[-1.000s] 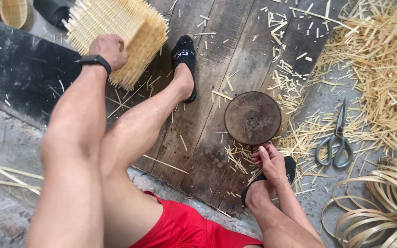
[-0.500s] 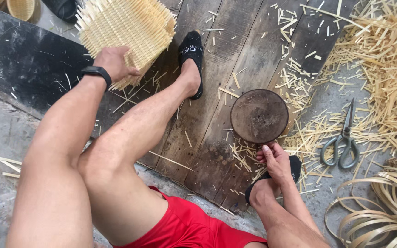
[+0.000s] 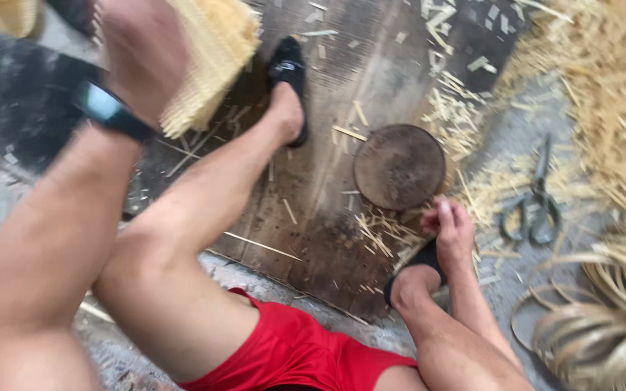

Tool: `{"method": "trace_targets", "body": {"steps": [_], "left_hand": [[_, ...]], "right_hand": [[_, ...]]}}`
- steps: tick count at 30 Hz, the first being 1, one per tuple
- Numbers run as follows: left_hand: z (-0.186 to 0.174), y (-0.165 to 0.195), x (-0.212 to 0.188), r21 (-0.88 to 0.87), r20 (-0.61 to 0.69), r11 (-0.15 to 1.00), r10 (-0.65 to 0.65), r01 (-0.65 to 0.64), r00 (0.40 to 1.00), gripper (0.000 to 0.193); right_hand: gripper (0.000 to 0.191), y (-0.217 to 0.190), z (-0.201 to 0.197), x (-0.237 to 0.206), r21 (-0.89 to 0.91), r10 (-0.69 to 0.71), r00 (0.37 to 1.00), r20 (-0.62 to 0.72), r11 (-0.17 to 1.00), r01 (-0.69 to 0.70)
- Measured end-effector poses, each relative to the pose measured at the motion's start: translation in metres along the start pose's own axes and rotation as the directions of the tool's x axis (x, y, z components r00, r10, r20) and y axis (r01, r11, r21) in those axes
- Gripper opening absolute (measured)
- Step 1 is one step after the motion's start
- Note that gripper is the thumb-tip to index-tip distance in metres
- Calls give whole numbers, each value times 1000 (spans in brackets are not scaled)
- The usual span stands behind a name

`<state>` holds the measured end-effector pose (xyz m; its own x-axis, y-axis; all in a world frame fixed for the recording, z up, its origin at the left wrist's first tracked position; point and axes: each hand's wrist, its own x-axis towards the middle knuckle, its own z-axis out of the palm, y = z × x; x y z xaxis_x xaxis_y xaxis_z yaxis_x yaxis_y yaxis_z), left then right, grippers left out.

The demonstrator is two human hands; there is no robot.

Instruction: The person sits on the floor assembling woven bamboo trays. They bend a thin bamboo strip into a rim hoop, fit the hoop around the edge of a square woven bamboo mat, press the mat into a round wooden mold, and trim excess strip ends with scissors.

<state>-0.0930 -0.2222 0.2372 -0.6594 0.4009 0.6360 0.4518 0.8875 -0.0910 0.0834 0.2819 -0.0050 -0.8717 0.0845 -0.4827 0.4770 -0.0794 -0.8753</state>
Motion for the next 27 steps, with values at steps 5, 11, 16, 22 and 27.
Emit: {"method": "trace_targets", "body": {"steps": [5, 11, 16, 22, 27], "left_hand": [[57, 223, -39, -583, 342, 811, 304, -53, 889, 47], [95, 323, -108, -693, 536, 720, 482, 35, 693, 56], [139, 295, -115, -124, 683, 695, -458, 708, 569, 51], [182, 249, -126, -49, 947, -227, -320, 973, -27, 36], [193, 249, -150, -158, 933, -231, -354, 960, 69, 37]], "right_hand": [[41, -37, -22, 13, 590, 33, 964, 263, 785, -188], [29, -16, -19, 42, 21, 64, 998, 0, 998, -64], [29, 1, -16, 40, 50, -21, 999, -34, 999, 22], [31, 1, -12, 32, 11, -49, 994, -102, 999, 50], [31, 3, -5, 25, -36, -120, 973, -196, 993, 115]]}}
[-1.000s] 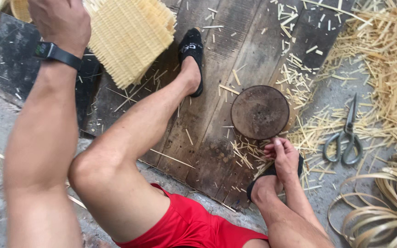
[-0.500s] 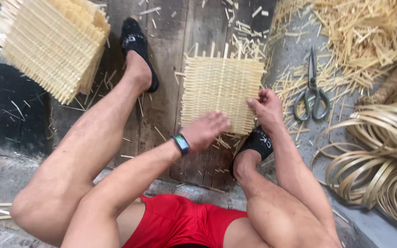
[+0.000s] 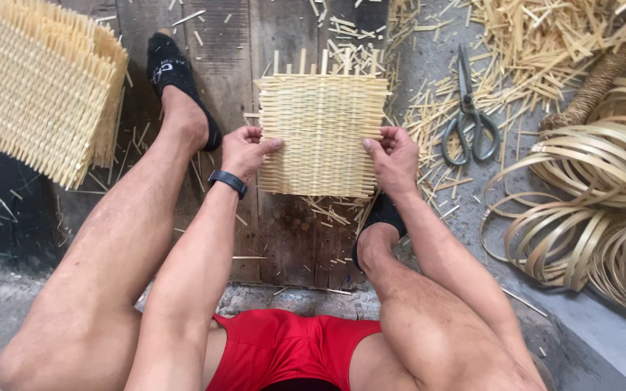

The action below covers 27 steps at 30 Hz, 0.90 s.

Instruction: The person sits on the floor assembling woven bamboo trays. They bend a thin bamboo strip into a rim hoop, fit the hoop around the edge of a square woven bamboo mat, press the mat into a round wooden mold, and trim excess strip ends with scissors.

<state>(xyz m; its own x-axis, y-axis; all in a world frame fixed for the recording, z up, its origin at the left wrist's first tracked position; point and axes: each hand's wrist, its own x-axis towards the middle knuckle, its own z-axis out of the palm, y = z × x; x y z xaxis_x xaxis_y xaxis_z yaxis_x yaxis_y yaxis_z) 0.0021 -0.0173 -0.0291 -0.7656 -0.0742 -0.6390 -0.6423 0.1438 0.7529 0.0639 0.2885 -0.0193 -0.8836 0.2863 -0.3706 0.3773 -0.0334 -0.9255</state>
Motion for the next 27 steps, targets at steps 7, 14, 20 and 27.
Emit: {"method": "trace_targets", "body": {"steps": [7, 14, 20, 27], "left_hand": [[-7, 2, -8, 242, 8, 970, 18, -19, 1000, 51], [0, 2, -33, 237, -100, 971, 20, 4, 995, 86], [2, 4, -38, 551, -363, 739, 631, -388, 686, 70], [8, 55, -60, 403, -388, 764, 641, -503, 662, 56]], "right_hand": [[41, -18, 2, -17, -70, -19, 999, -40, 997, 16], [43, -69, -156, -42, -499, -614, 728, -305, 754, 427], [35, -96, -380, -78, -912, -628, 662, -410, 254, -324], [6, -63, -424, -75, -902, -492, 764, -418, 322, -286]]}}
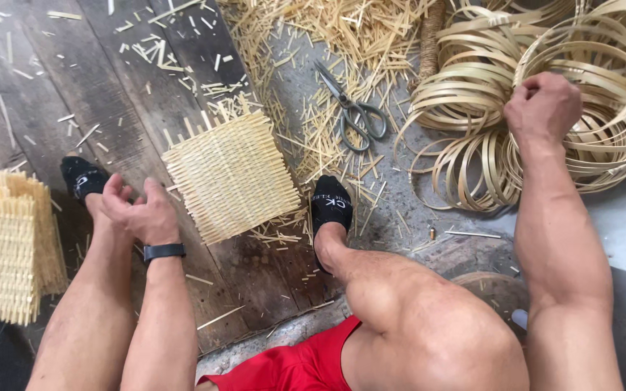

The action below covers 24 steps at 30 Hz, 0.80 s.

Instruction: The person sits on the floor assembling woven bamboo trays. They bend a thin bamboo strip into a rim hoop, fit the hoop around the edge of a square woven bamboo mat, press the mat into a round wooden mold, and trim excess strip ends with scissors.

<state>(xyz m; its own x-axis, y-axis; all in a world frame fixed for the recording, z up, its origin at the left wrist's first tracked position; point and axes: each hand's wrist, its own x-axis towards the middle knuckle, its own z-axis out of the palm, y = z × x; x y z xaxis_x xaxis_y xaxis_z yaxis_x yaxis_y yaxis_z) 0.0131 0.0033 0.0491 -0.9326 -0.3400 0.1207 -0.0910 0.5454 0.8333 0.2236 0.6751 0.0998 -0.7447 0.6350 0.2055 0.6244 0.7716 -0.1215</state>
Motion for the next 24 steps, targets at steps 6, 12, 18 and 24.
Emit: {"method": "trace_targets", "body": {"steps": [6, 12, 18, 24], "left_hand": [[3, 73, -2, -162, 87, 968, 206, -190, 975, 36], [9, 160, -36, -255, 240, 905, 400, -340, 884, 15], [44, 251, -100, -765, 556, 591, 408, 254, 724, 39], [14, 245, -53, -633, 746, 452, 138, 629, 652, 28]], "right_hand": [[11, -14, -17, -1, 205, 44, 991, -128, 979, -17], [10, -88, -85, -11, 235, -264, 930, -256, 916, 325], [7, -280, -137, -72, 612, -716, 650, -254, 401, 681], [34, -364, -205, -46, 177, -825, 313, -470, 259, 950]]}}
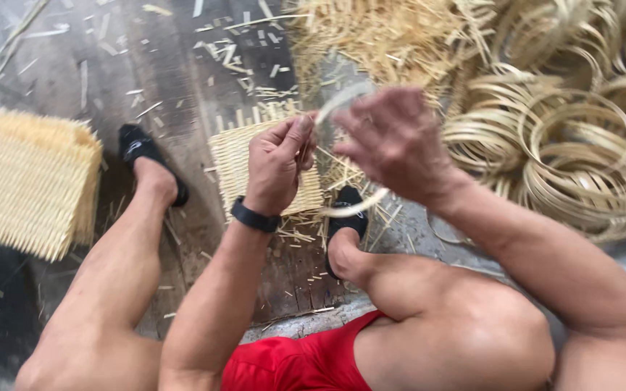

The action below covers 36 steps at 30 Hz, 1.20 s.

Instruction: The person sits on the floor assembling woven bamboo trays. They bend a thin bamboo strip into a rim hoop, fit the hoop around the edge of a square woven bamboo mat, press the mat into a round wooden mold, and trim excess strip ends with scissors.

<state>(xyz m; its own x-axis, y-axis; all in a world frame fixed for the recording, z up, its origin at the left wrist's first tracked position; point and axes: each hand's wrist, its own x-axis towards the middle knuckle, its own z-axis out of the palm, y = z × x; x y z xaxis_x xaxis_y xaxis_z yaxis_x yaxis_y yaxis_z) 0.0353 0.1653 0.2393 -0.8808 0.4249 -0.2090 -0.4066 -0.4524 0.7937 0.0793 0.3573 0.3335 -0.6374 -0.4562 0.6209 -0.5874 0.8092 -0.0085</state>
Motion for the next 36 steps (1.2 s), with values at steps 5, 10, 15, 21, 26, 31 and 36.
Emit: {"method": "trace_targets", "body": {"steps": [5, 10, 15, 21, 26, 31, 36], "left_hand": [[-26, 27, -10, -75, 95, 974, -208, 216, 973, 28], [-27, 49, 4, 56, -13, 868, -493, 493, 870, 62], [-34, 45, 1, 157, -61, 899, -405, 410, 912, 72], [-69, 31, 13, -45, 2, 949, -311, 311, 950, 59], [-116, 57, 19, -582, -140, 799, 85, -151, 987, 34], [-129, 90, 15, -302, -40, 945, -143, 124, 989, 33], [-123, 88, 17, -97, -157, 963, -264, 251, 952, 30]], "right_hand": [[19, -4, 23, 26, 391, 77, 979, 189, 908, -147], [17, -21, 47, 33, 383, -105, 975, 197, 924, 22], [8, -33, 71, 41, 175, -68, 924, 377, 985, 1], [23, -9, 83, 74, 468, 169, 852, 495, 774, -426], [32, 15, 76, 62, 646, 507, 438, 742, -368, -669], [32, 10, 109, 13, 653, 392, 576, 717, -667, -360], [36, 14, 130, -6, 581, 299, 524, 798, -612, -536]]}}
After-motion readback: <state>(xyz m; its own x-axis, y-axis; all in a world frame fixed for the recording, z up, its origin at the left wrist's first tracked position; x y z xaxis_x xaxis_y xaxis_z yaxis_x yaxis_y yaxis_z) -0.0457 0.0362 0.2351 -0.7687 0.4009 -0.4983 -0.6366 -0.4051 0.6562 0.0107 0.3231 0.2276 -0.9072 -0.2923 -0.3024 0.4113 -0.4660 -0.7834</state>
